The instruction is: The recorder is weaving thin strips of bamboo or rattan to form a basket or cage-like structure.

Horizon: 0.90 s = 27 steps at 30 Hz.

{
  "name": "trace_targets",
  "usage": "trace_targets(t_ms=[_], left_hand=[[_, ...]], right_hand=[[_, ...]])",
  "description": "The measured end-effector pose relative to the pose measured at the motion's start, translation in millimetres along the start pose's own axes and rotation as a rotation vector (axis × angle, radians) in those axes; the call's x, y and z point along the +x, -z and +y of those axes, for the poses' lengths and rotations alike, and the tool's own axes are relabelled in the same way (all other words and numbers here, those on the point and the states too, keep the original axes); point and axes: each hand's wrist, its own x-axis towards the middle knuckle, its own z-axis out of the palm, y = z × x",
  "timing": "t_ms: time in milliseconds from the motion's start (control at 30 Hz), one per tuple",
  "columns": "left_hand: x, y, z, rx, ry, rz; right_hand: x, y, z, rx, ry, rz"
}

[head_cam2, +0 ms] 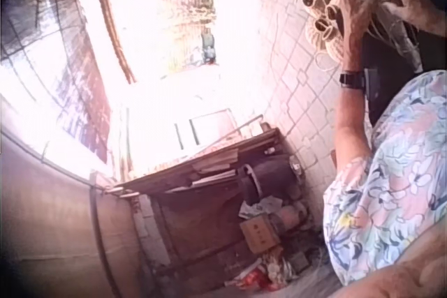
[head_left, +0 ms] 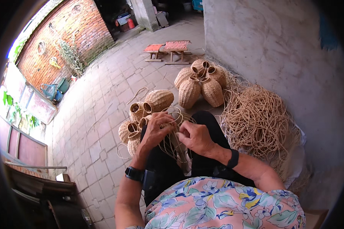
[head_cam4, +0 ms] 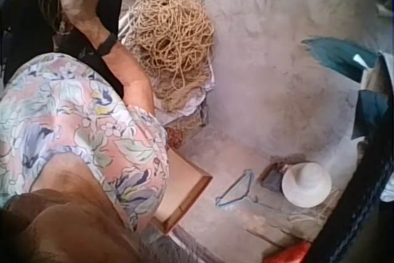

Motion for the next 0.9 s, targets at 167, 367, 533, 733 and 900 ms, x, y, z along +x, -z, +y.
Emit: trace_targets(t_ms=[167, 367, 533, 733, 900], left_hand=[[-3, -5, 2, -0.074, 0.073, 0.037], [-4, -7, 1, -0.052, 0.010, 0.055], [-6, -9, 10, -0.019, 0.056, 0.077], [-7, -10, 16, -0.079, 0.129, 0.103], [-6, -11, 14, -0.104, 0.145, 0.096]], right_hand=[[16, -1, 6, -0.160, 0.259, 0.111], [20, -8, 9, -0.425, 0.418, 0.105], [35, 3, 2, -0.271, 0.390, 0.037], [63, 27, -14, 0.135, 0.217, -0.042], [86, 17, -4, 0.033, 0.154, -0.001]])
